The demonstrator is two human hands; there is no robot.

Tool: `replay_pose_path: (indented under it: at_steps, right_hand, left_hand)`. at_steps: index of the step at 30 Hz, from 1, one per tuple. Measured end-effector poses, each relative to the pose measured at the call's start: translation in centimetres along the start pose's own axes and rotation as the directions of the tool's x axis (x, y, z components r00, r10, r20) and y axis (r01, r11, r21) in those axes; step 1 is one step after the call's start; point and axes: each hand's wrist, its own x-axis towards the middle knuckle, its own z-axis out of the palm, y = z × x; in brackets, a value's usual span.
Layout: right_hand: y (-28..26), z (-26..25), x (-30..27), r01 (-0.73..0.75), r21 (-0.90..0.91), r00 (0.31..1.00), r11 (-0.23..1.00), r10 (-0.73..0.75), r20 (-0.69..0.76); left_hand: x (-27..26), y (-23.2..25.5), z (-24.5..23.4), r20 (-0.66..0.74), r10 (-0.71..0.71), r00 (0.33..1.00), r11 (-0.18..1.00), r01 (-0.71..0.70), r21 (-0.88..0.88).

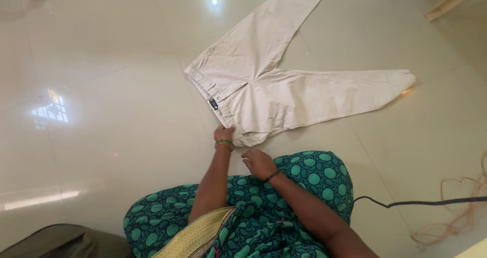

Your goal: The person unfolds a pair of white pants on the floor, smoothes out the legs and fabric by hand, and then folds one leg over the other followed by folding the bottom half up towards the waistband.

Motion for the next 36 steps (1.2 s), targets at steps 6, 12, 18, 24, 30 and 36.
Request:
replay_pose_path:
  at_steps: [6, 12, 18, 24, 30, 36]
  right_hand:
    - [1.5, 0.3, 0.9, -0.149, 0.008, 0.989, 0.989, 0.149, 0.015]
    - [4.6, 1.5, 1.9, -0.206, 0.039, 0.978, 0.978, 0.207, -0.019]
    - [6.8, 4.4, 3.8, -0.198, 0.009, 0.969, 0.98, 0.198, -0.146]
    - [15.2, 2.8, 7.7, -0.113, -0.022, 0.991, 0.993, 0.111, -0.069]
    - [26.1, -13.8, 7.2, -0.294, -0.198, 0.936, 0.935, 0.24, -0.256]
    - [32.7, -20.2, -5.1, -0.72, -0.393, 0.694, 0.572, 0.572, -0.438]
  left_hand:
    - [4.1, -1.4, -7.3, -0.152, 0.188, 0.97, 0.981, -0.177, 0.082]
    - [3.9, -4.8, -21.9, -0.454, 0.118, 0.883, 0.915, 0.081, 0.396]
    - [2.9, -7.8, -28.0, -0.46, 0.309, 0.832, 0.712, 0.118, 0.692]
    - [0.2, -8.6, -22.3, 0.064, 0.249, 0.966, 0.581, -0.202, 0.789]
    - [-1.5, -6.2, -20.9, 0.247, -0.136, 0.959, 0.447, -0.164, 0.879]
    - [-1.5, -4.7, -20.6, 0.238, -0.255, 0.937, 0.438, -0.107, 0.893]
